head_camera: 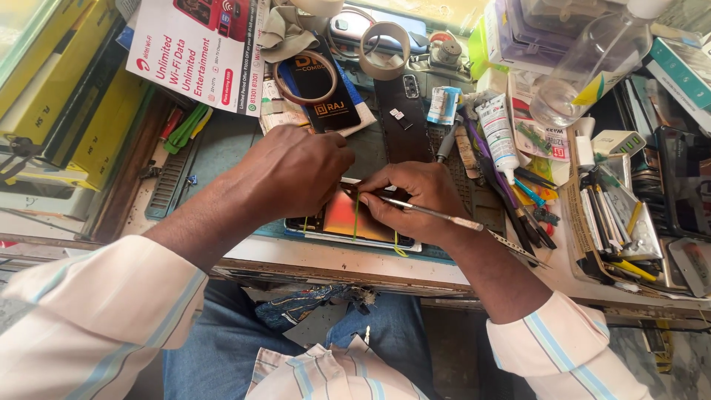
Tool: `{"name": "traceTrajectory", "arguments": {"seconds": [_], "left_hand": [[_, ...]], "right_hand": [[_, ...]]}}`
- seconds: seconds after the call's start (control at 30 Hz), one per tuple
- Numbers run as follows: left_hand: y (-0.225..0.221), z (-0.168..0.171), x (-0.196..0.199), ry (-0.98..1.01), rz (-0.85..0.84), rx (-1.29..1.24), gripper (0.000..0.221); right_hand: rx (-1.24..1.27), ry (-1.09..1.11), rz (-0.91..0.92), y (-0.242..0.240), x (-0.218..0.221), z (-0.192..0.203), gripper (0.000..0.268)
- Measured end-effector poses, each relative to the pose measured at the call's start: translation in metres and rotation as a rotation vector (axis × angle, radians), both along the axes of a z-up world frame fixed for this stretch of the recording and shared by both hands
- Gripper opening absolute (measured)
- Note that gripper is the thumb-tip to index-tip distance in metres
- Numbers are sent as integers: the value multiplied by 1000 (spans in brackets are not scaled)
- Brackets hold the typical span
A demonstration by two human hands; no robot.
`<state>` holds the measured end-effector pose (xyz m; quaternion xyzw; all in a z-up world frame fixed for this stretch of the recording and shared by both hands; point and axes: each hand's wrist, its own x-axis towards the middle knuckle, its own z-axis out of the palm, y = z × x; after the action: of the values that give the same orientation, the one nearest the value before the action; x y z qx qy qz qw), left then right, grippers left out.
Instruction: The person uses a screwdriver to remove screws from a smartphone, then uses a metal prying tool to separate the screen from the frame. They clean the device with a cloth and apply adhesive to the back cover.
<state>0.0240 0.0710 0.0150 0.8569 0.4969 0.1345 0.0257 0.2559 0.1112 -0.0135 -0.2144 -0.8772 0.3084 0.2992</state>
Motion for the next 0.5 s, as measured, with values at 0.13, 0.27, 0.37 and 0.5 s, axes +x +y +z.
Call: {"name": "traceTrajectory", "arguments": {"seconds": [0.13,0.27,0.37,0.5], "left_hand": [[-6,-18,-5,-218,16,83,8],[-6,-31,-8,-310,67,2,7],[-4,-37,-10,-346,79,-28,7],[-3,-38,-14,-416,72,-28,8]], "right_hand": [[76,-1,28,-1,0,3,12],[116,-32,31,-2,-1,5,12],[122,-36,40,-2,-2,5,13],[164,-42,46,-2,-3,5,12]]}}
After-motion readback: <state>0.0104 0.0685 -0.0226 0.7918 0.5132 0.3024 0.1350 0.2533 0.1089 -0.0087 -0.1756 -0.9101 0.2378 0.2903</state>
